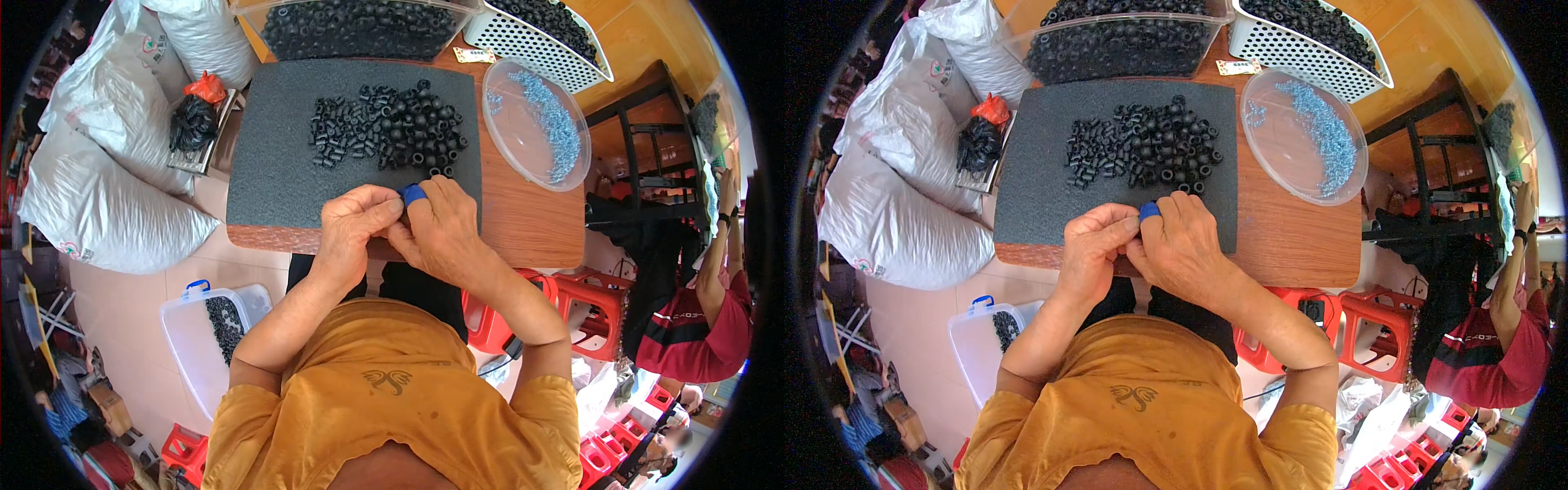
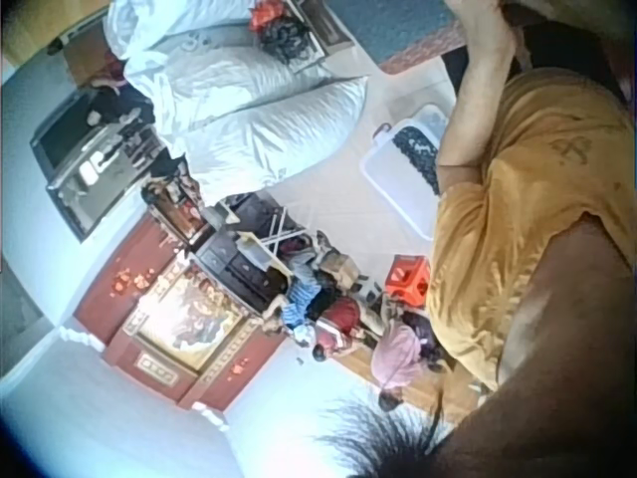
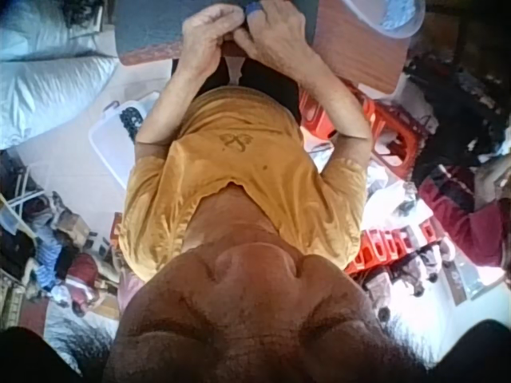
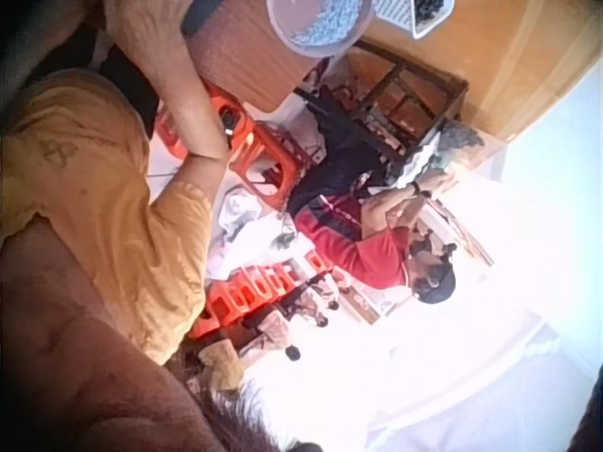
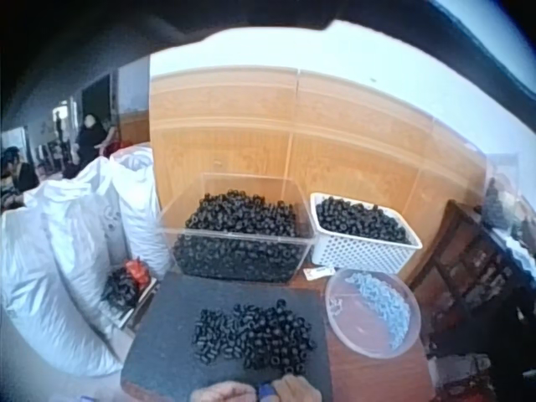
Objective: The person assembles small black rubber components by hand, inserting blue plastic inserts into them.
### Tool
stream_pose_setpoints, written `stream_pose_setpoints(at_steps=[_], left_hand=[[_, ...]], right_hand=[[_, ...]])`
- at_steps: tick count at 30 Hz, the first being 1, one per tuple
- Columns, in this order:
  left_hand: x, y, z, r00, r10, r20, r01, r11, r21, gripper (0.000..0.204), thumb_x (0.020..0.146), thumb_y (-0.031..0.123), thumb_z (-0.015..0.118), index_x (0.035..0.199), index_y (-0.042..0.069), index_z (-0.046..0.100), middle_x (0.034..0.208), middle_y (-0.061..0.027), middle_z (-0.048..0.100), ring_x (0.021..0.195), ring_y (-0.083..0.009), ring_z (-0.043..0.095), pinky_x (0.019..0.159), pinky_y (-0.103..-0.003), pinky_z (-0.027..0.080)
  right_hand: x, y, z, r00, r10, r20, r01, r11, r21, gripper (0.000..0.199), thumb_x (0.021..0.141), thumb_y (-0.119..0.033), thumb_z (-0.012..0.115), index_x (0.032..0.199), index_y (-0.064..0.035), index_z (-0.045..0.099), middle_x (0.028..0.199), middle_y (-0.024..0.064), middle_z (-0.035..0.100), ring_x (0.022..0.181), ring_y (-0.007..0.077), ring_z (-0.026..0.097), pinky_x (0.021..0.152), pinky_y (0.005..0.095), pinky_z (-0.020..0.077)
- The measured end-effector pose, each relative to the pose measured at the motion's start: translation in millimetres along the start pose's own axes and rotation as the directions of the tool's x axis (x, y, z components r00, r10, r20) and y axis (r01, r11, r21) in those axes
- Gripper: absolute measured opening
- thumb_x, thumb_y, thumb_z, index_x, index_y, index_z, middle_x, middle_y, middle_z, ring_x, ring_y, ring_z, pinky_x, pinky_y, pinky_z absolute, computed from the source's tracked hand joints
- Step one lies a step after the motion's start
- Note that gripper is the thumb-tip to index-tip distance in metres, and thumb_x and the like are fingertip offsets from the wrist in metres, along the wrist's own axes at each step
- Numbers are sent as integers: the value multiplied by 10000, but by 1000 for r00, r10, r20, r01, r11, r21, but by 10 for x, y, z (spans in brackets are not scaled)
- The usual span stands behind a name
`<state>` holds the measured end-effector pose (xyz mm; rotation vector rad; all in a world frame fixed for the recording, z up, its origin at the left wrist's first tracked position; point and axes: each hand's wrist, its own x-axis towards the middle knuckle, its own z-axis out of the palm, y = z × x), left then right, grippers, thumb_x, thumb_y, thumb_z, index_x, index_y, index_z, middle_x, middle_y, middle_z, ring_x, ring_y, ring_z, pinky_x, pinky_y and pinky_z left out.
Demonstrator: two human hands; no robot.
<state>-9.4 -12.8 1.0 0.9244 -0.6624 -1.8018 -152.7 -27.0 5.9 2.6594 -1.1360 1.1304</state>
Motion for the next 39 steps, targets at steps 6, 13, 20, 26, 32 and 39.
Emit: stream_pose_setpoints(at_steps=[6,13,20,26,32,39], left_hand=[[28,-31,-42,997,72,-13,-72,996,44,117,831,79,575,853,-34,594,704,-64,606,608,-110,573,591,-221,468],[61,-25,-112,999,48,26,-47,999,-24,110,822,38,565,882,-53,583,749,-95,614,617,-147,597,557,-244,480],[45,-9,-142,997,50,59,-54,997,60,159,817,99,608,911,-29,590,715,-91,629,542,-101,559,491,-204,453],[36,-9,-137,992,74,100,-85,990,111,190,841,128,604,960,-19,595,731,-78,630,546,-72,539,483,-184,442],[29,-18,-113,991,104,86,-120,970,214,185,855,133,595,987,4,602,747,-47,624,566,-43,522,481,-168,432],[12,-35,-107,970,225,95,-244,902,357,179,853,58,569,1018,-9,591,815,-37,609,635,-50,523,525,-173,441]], right_hand=[[11,-32,-22,996,27,81,-27,1000,-3,244,611,-87,675,694,-13,459,692,139,454,625,307,475,515,390,391],[94,10,-157,981,69,183,-102,979,179,191,666,-50,659,701,10,481,708,138,472,626,306,481,508,385,399],[77,43,-157,913,341,225,-407,797,446,118,760,-97,630,739,-3,562,654,106,522,618,288,512,543,361,411],[90,-27,-179,748,571,337,-628,447,637,110,789,-99,641,772,-4,589,653,32,567,601,102,514,534,246,409],[47,-34,-138,702,618,353,-643,336,689,71,793,-76,638,803,-15,602,684,5,596,640,39,517,556,201,423],[46,-74,-110,625,682,380,-658,198,727,56,795,-44,623,837,-10,609,721,-5,607,662,41,529,581,199,438]])
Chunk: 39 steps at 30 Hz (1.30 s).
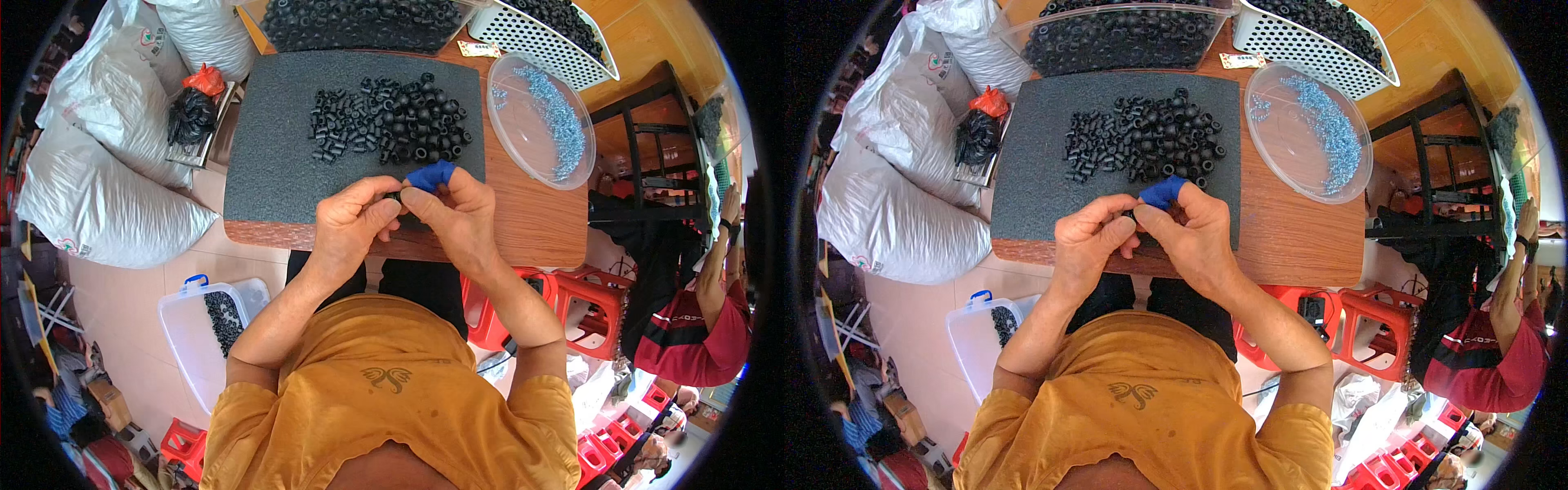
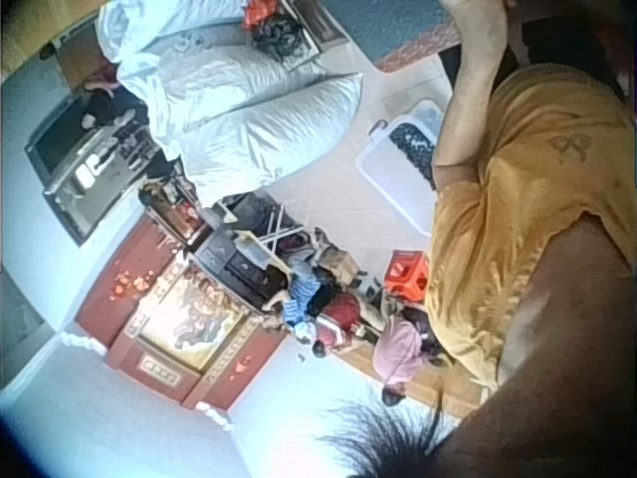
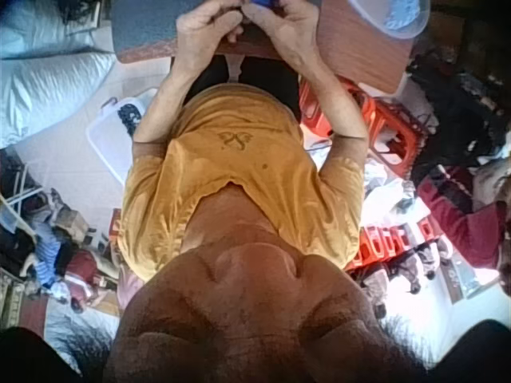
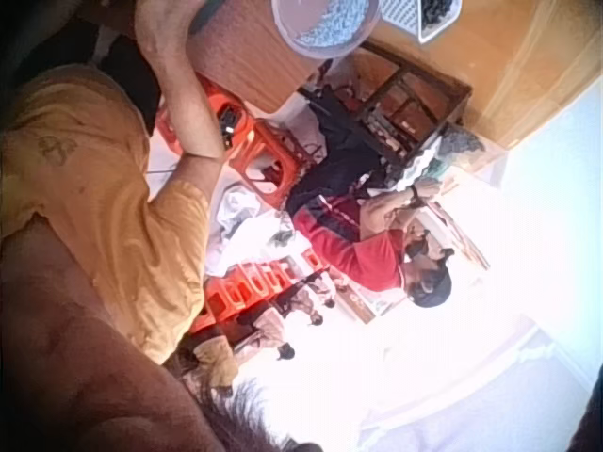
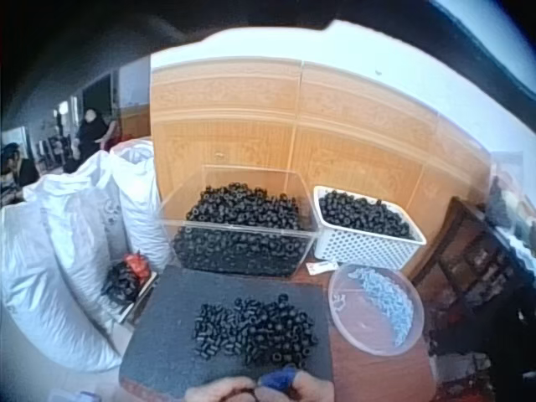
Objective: The person assembles small black rubber components by hand, inserting blue plastic inserts into them.
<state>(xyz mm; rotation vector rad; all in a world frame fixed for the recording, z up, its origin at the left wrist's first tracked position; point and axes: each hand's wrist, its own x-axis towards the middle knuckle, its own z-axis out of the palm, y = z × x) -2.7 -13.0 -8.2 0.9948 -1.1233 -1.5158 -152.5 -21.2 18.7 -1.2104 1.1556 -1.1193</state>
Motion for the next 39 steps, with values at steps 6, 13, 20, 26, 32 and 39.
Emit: stream_pose_setpoints(at_steps=[6,13,20,26,32,39], left_hand=[[9,21,-6,997,55,55,-55,998,0,230,846,35,568,1064,-38,548,841,-61,611,686,-75,546,594,-190,468],[9,-25,-13,998,25,51,-23,999,-49,183,844,-3,540,1026,-4,557,813,-26,589,683,-56,520,564,-184,447],[18,-161,-6,991,129,-25,-124,982,144,176,811,-1,582,987,6,585,739,-9,575,622,-46,515,533,-185,445],[15,-153,-40,997,78,-10,-78,996,54,181,827,6,575,1006,-14,571,770,-20,579,639,-56,526,556,-185,452],[-3,-157,-32,997,77,-22,-77,997,20,155,839,18,561,991,0,587,741,-8,577,639,-47,525,532,-180,451],[-7,-191,-16,991,123,-43,-120,991,67,154,840,33,573,990,6,596,729,-3,571,623,-43,520,518,-177,449]], right_hand=[[9,33,-35,1000,-25,18,25,999,27,77,788,-19,617,864,-7,619,744,-1,611,679,41,532,599,195,440],[1,74,-1,999,-53,-9,54,998,22,67,782,-17,623,847,-9,613,730,-8,594,681,36,519,600,189,433],[-15,169,35,991,-122,-55,110,977,-181,58,775,-38,633,808,-7,597,705,23,569,623,77,508,550,229,415],[-13,198,37,916,-401,7,372,843,-388,83,728,2,625,782,-9,563,676,106,516,593,240,501,518,317,396],[-6,187,45,835,-543,94,508,693,-512,127,696,56,614,774,-7,534,657,113,494,584,282,469,494,358,371],[6,249,59,730,-665,160,618,542,-569,164,665,97,591,797,28,524,697,137,490,595,298,467,496,368,369]])
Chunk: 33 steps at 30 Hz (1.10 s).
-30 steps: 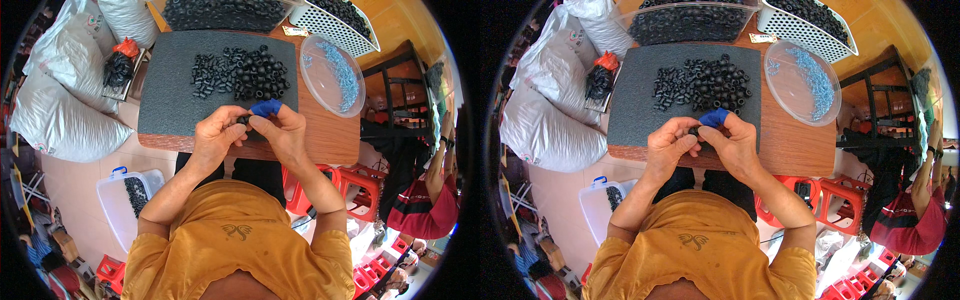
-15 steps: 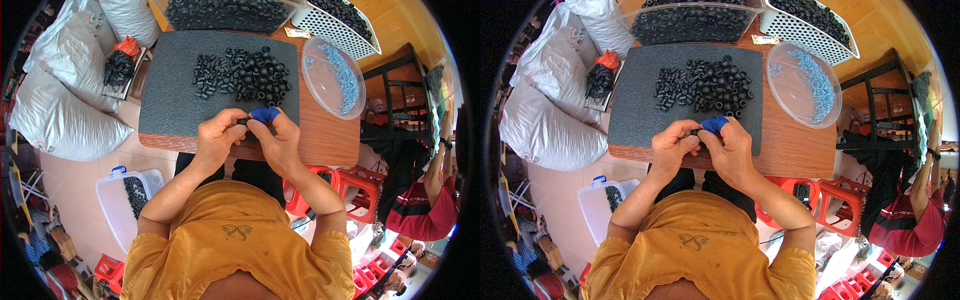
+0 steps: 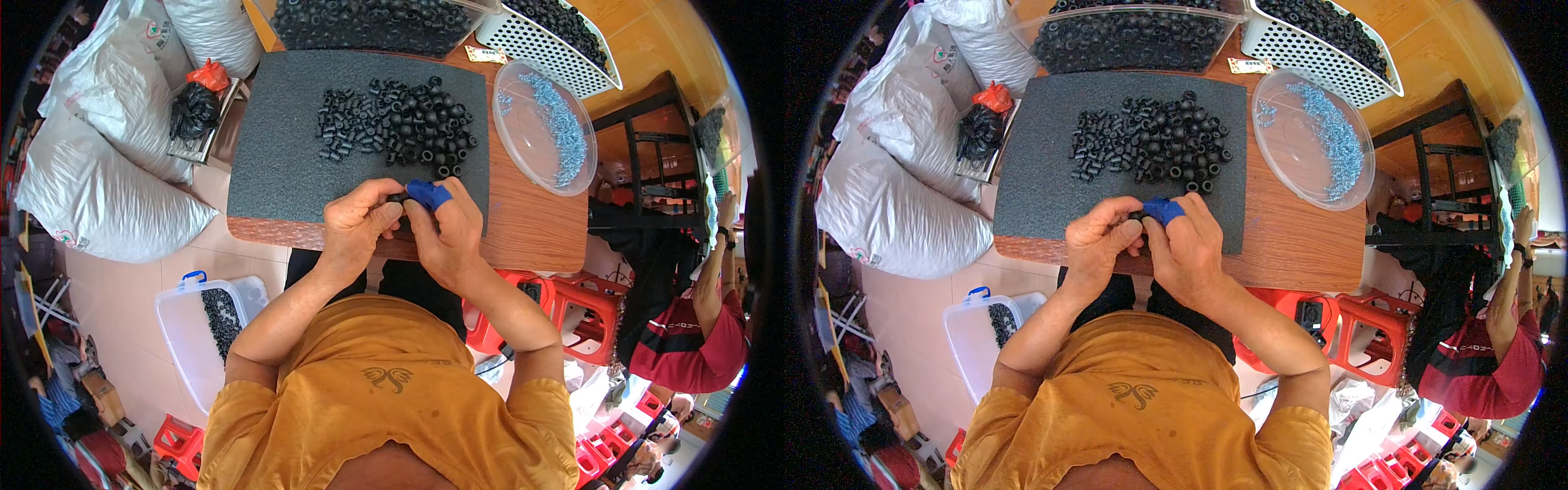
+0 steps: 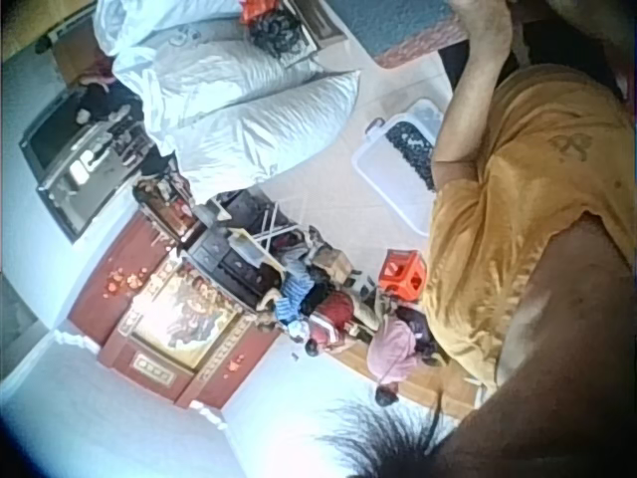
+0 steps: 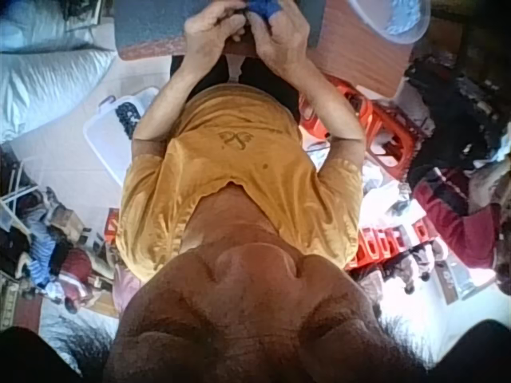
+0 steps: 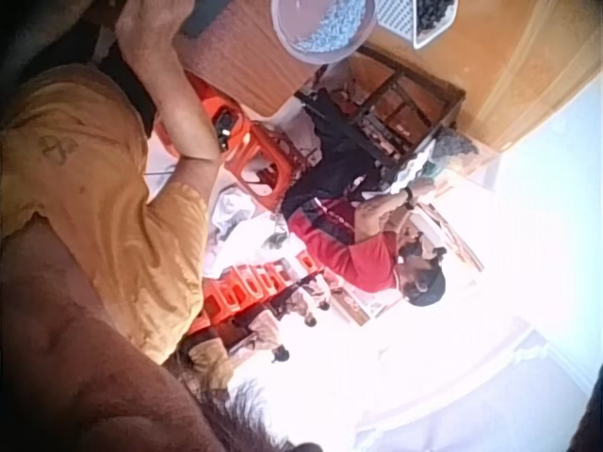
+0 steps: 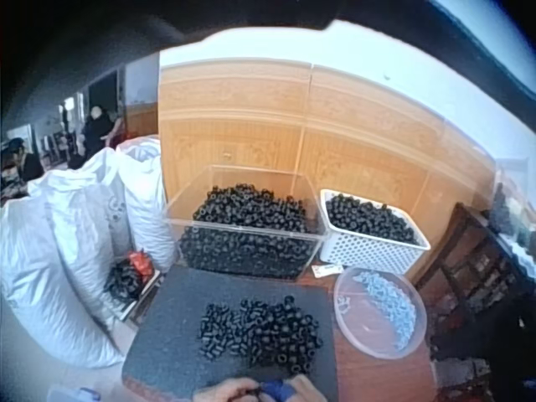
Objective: The person assembles small black rubber components by hand, inserting blue plastic inserts into them.
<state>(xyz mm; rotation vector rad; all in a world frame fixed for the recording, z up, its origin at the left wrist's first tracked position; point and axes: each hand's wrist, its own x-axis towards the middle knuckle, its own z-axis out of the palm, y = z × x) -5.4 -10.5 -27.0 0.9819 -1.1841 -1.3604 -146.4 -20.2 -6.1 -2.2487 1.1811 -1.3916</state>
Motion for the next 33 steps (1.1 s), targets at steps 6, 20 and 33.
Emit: stream_pose_setpoints(at_steps=[6,20,33], left_hand=[[20,21,18,1000,-11,-15,11,1000,-7,132,842,64,589,962,12,602,706,-1,569,596,-37,509,505,-174,442],[123,210,24,974,-224,-23,201,909,-366,129,820,74,578,876,-42,597,715,-55,607,621,-93,566,611,-212,463],[173,181,-69,964,-248,91,263,931,-254,186,837,132,601,899,-44,606,760,-72,622,644,-101,572,614,-223,478]], right_hand=[[-12,-81,-44,998,31,47,-31,1000,3,172,675,95,569,830,45,515,738,160,492,631,322,463,524,398,374],[144,4,-44,989,-70,133,90,985,-150,241,623,-65,683,759,11,499,751,142,494,641,311,470,535,393,388],[160,184,17,920,-373,123,393,881,-264,247,554,-77,639,609,-50,400,626,102,393,562,255,424,475,359,358]])
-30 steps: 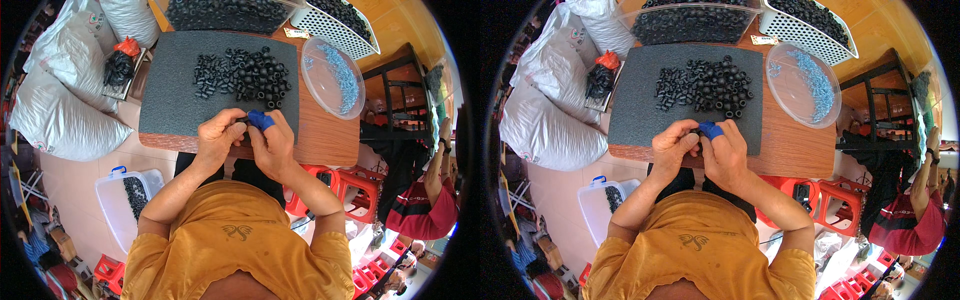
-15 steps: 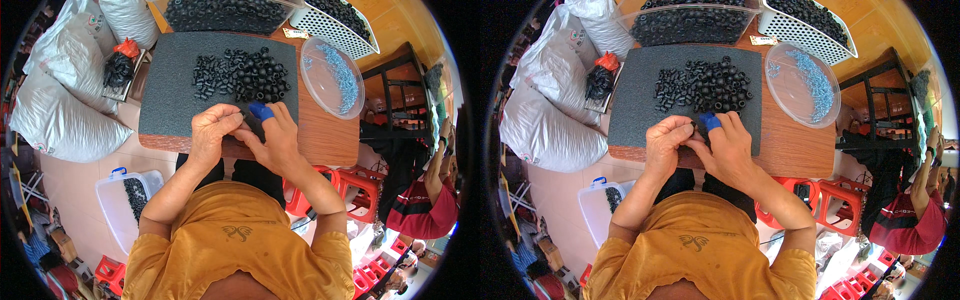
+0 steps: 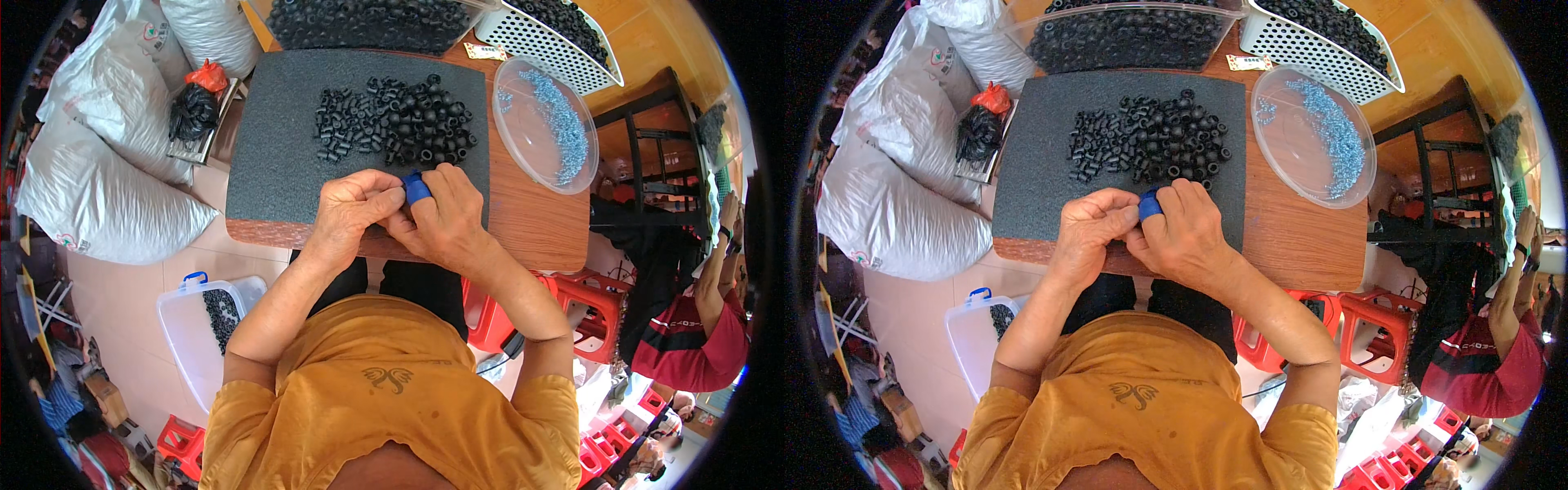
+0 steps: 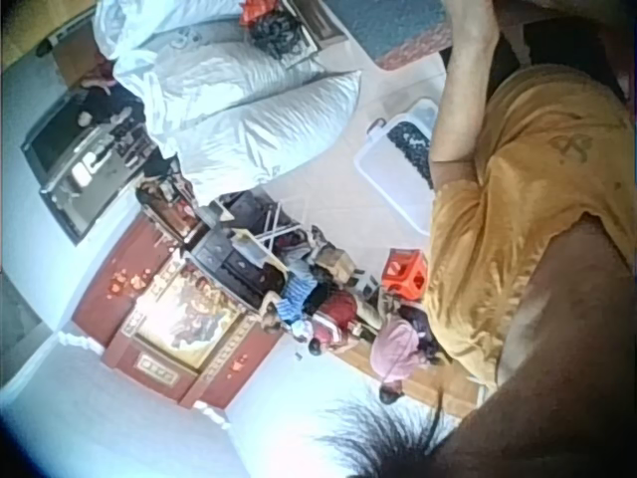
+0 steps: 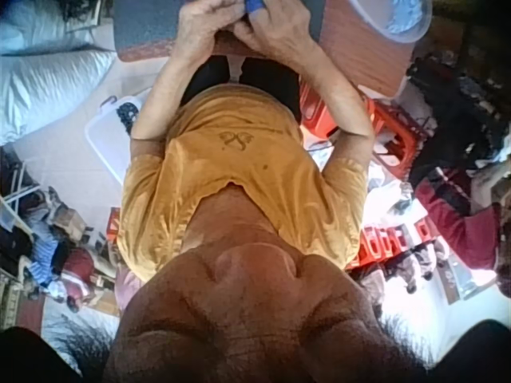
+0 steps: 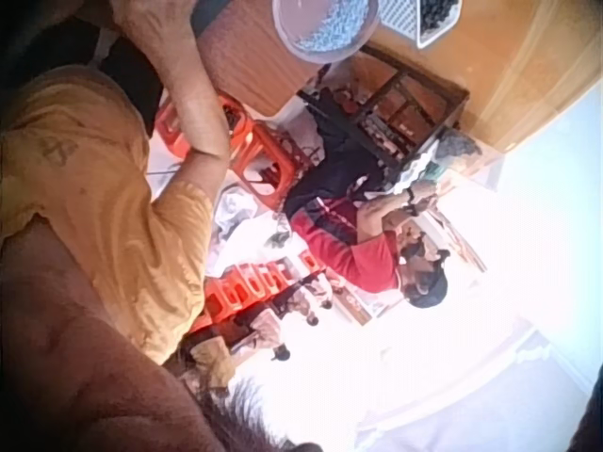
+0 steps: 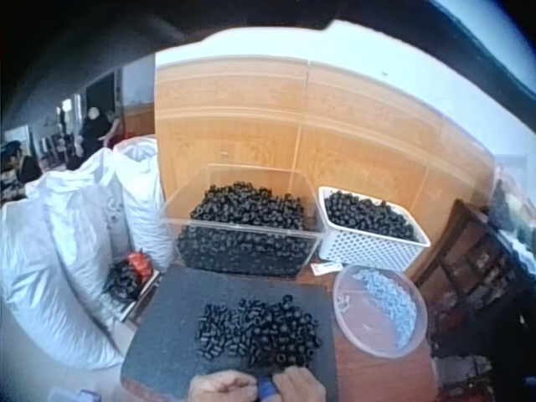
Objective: The person assembles small black rubber components by hand, inserting blue plastic inserts into them.
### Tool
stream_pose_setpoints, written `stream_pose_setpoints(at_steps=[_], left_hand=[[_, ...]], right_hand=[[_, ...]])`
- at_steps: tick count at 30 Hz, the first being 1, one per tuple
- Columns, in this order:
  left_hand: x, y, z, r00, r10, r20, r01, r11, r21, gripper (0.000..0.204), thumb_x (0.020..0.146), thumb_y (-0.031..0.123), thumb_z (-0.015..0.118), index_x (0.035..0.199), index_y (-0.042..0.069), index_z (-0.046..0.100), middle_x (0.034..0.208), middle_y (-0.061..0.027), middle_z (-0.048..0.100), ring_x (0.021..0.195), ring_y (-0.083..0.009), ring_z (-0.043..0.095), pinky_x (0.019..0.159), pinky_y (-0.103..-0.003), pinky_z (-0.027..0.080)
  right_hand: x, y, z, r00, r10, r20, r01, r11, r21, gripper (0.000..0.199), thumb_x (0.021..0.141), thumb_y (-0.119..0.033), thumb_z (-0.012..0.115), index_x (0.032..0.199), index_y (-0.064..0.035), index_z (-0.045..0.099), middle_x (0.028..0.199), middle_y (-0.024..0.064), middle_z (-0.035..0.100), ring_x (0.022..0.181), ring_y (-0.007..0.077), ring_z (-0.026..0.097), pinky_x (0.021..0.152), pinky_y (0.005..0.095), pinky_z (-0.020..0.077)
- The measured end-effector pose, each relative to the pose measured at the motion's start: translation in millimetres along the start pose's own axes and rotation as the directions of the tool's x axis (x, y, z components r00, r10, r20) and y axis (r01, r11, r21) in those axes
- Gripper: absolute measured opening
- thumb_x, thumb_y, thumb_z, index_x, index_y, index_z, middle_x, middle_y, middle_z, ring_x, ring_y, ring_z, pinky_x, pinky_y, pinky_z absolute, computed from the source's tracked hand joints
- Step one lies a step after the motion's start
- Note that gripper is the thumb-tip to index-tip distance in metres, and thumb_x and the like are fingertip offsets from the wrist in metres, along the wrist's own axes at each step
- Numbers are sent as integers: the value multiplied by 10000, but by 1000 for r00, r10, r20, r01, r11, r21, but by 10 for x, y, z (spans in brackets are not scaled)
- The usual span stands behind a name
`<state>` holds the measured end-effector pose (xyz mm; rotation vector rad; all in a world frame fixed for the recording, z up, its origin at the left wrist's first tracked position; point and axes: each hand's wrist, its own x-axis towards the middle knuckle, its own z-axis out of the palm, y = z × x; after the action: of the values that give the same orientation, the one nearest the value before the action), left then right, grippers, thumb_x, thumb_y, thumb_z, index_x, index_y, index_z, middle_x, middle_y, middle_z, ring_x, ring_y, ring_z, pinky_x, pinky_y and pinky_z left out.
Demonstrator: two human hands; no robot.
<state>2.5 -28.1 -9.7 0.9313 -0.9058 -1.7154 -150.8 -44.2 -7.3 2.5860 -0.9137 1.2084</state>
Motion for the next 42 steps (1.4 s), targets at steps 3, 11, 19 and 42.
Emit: stream_pose_setpoints(at_steps=[3,11,19,42], left_hand=[[-13,-1,-40,998,-55,36,56,997,-49,212,857,152,578,916,-49,604,755,-85,624,612,-114,580,582,-223,492],[-35,-45,-68,992,-109,71,106,994,39,247,878,152,541,961,-74,596,712,-84,617,557,-119,572,520,-220,489],[-97,-137,-3,999,34,24,-37,986,161,222,884,139,534,934,-58,624,672,-47,599,523,-77,530,470,-186,437],[-96,-45,-49,1000,19,11,-20,993,116,359,920,263,486,1021,-73,564,733,-107,616,570,-102,558,435,-198,466]], right_hand=[[-26,13,-29,999,30,39,-30,999,13,290,558,-59,682,739,11,468,700,132,466,565,276,464,479,355,384],[-53,8,-58,997,27,73,-31,998,49,242,553,-40,663,687,8,467,697,136,462,579,283,465,485,360,389],[-49,7,-71,992,-59,110,54,997,52,234,550,-41,657,632,-21,438,649,111,407,567,269,444,465,362,373],[557,1471,-773,948,256,-189,-316,829,-462,331,692,-238,693,576,1,497,539,194,511,506,324,525,443,413,398]])
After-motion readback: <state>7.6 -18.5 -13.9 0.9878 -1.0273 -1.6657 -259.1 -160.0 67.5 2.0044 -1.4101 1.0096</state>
